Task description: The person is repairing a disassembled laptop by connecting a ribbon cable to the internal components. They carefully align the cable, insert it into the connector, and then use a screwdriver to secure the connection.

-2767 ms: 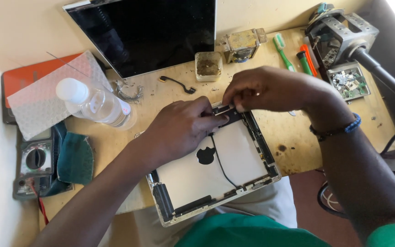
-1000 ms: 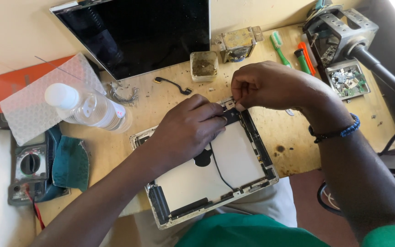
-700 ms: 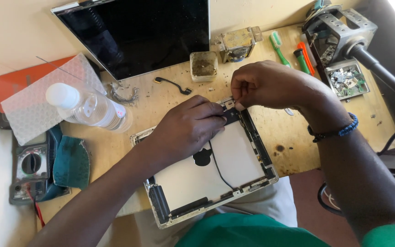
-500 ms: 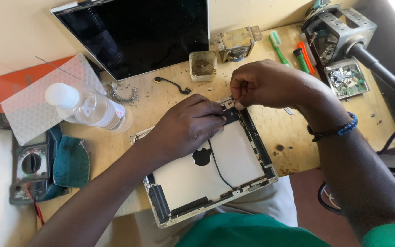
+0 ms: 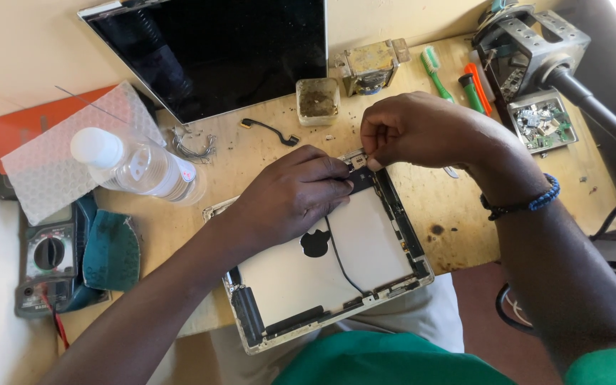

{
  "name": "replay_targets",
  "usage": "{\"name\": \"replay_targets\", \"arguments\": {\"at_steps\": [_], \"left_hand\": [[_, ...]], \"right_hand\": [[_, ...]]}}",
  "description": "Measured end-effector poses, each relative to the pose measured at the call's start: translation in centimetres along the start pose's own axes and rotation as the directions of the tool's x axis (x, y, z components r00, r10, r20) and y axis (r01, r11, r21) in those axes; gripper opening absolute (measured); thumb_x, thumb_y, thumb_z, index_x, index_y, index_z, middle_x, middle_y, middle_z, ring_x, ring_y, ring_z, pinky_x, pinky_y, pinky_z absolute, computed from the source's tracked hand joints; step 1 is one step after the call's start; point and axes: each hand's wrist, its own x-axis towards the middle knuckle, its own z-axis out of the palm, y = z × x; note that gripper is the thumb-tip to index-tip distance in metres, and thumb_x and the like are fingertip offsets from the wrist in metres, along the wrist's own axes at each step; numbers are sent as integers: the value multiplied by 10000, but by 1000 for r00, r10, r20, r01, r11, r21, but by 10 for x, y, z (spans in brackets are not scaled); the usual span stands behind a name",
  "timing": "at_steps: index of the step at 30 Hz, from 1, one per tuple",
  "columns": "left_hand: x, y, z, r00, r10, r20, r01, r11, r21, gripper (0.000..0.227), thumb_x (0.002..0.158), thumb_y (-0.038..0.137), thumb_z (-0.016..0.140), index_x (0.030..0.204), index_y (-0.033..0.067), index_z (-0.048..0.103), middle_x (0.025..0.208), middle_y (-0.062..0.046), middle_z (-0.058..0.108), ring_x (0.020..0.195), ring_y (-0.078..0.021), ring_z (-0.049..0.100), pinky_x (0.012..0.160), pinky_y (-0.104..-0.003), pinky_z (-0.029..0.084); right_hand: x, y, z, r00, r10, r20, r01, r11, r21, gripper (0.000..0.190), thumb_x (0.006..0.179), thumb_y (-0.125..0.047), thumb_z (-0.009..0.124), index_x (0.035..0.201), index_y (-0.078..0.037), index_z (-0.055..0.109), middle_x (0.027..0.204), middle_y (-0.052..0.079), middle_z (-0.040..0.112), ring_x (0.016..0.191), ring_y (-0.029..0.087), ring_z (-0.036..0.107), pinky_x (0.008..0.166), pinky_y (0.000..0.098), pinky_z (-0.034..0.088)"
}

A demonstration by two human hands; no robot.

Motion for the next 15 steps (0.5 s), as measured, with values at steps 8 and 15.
{"name": "replay_targets", "arguments": {"at_steps": [8, 15], "left_hand": [[1, 0, -1, 1000, 5, -10, -5, 1000, -5, 144, 934, 193, 645, 966, 80, 729, 1029, -92, 667, 949, -291, 622, 779, -364, 550], [1, -2, 0, 999, 30, -23, -31, 999, -33, 138, 934, 183, 645, 941, 70, 723, 1023, -88, 653, 946, -312, 618, 770, -369, 553]], "right_hand": [[3, 8, 2, 999, -45, 9, 46, 999, -27, 193, 705, -182, 819, 827, -87, 703, 683, 77, 680, 688, 255, 674, 674, 386, 507], [5, 10, 2, 999, -30, -14, 29, 998, -56, 193, 696, -261, 794, 835, -166, 702, 715, 32, 688, 762, 238, 697, 734, 381, 523]]}}
